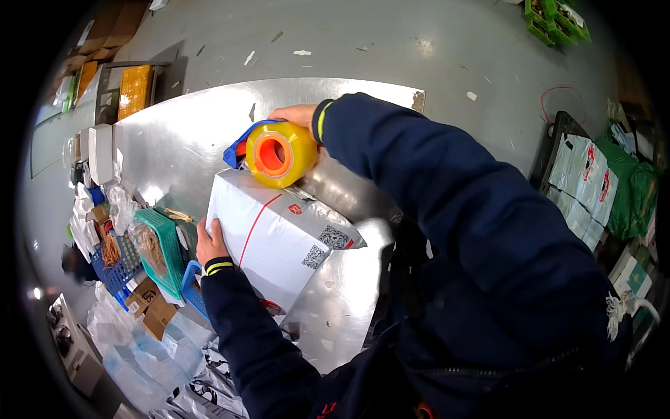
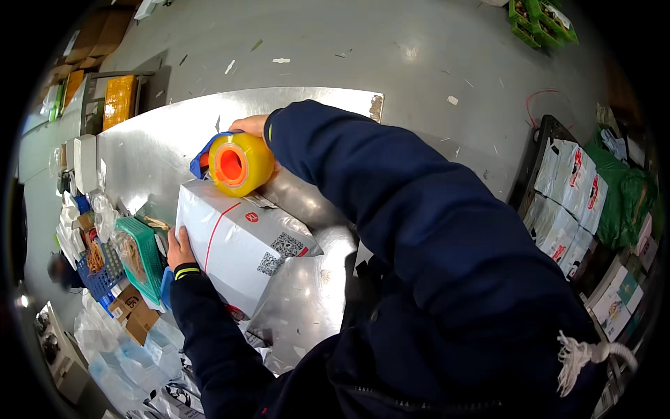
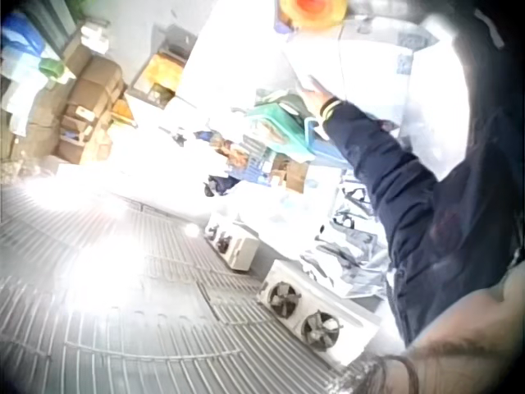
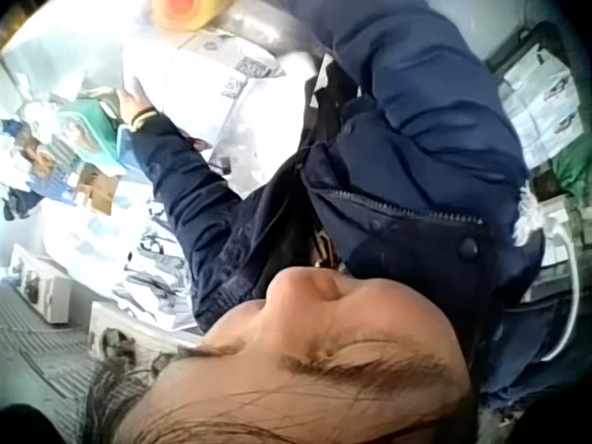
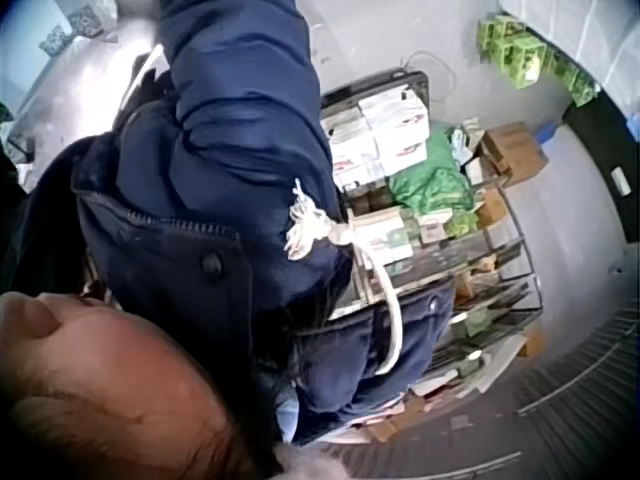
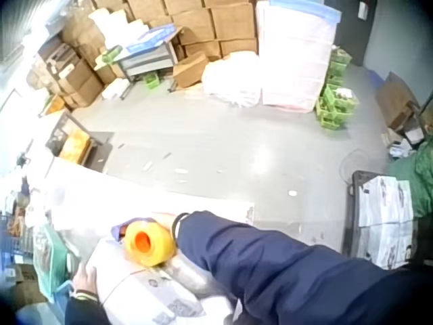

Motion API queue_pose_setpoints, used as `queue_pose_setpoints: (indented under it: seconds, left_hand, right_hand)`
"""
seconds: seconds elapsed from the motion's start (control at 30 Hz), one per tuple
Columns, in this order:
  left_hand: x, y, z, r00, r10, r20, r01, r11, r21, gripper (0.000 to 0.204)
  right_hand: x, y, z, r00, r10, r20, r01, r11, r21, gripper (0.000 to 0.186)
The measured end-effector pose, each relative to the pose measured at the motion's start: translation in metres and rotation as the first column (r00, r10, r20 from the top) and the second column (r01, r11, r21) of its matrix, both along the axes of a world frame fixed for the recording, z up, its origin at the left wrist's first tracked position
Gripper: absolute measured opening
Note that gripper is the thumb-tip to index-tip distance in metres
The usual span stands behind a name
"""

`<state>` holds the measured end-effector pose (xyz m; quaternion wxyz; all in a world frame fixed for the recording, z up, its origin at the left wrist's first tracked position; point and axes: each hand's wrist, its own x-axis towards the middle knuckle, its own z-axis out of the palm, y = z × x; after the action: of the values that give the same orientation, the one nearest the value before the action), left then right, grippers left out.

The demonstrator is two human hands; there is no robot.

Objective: The person places items into white shipping bags, seals them with a tape dispenser, and affixes shipping labels. They repeat this process for multiple packages, stacking the finished parcels on a nearby table.

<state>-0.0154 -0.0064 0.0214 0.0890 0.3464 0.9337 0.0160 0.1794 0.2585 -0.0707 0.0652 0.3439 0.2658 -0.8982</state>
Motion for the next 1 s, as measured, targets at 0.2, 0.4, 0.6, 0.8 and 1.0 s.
queue_pose_setpoints:
  seconds: [0.2,0.4,0.6,0.8,1.0]
  left_hand:
    - [-0.002,-0.006,-0.003,0.997,0.08,-0.019,-0.081,0.995,-0.058,0.059]
    - [-0.004,0.004,0.001,0.997,0.047,0.058,-0.044,0.997,-0.061,0.064]
    - [-0.008,-0.09,-0.007,0.951,0.17,0.258,-0.152,0.984,-0.09,0.067]
    - [-0.019,-0.023,-0.007,0.996,-0.028,0.079,0.027,1.0,0.012,0.055]
    - [-0.038,-0.027,-0.01,0.947,0.046,0.319,-0.017,0.995,-0.094,0.061]
  right_hand:
    - [0.175,-0.085,-0.056,0.934,-0.276,-0.225,0.148,0.875,-0.461,0.043]
    - [0.211,-0.234,-0.042,0.768,-0.604,0.212,0.615,0.604,-0.506,0.041]
    - [0.1,-0.07,-0.011,0.811,-0.575,-0.107,0.494,0.772,-0.399,0.032]
    - [0.009,-0.016,0.003,0.988,-0.084,-0.132,0.063,0.986,-0.151,0.025]
    - [0.252,-0.141,0.006,0.937,-0.343,-0.071,0.296,0.884,-0.361,0.038]
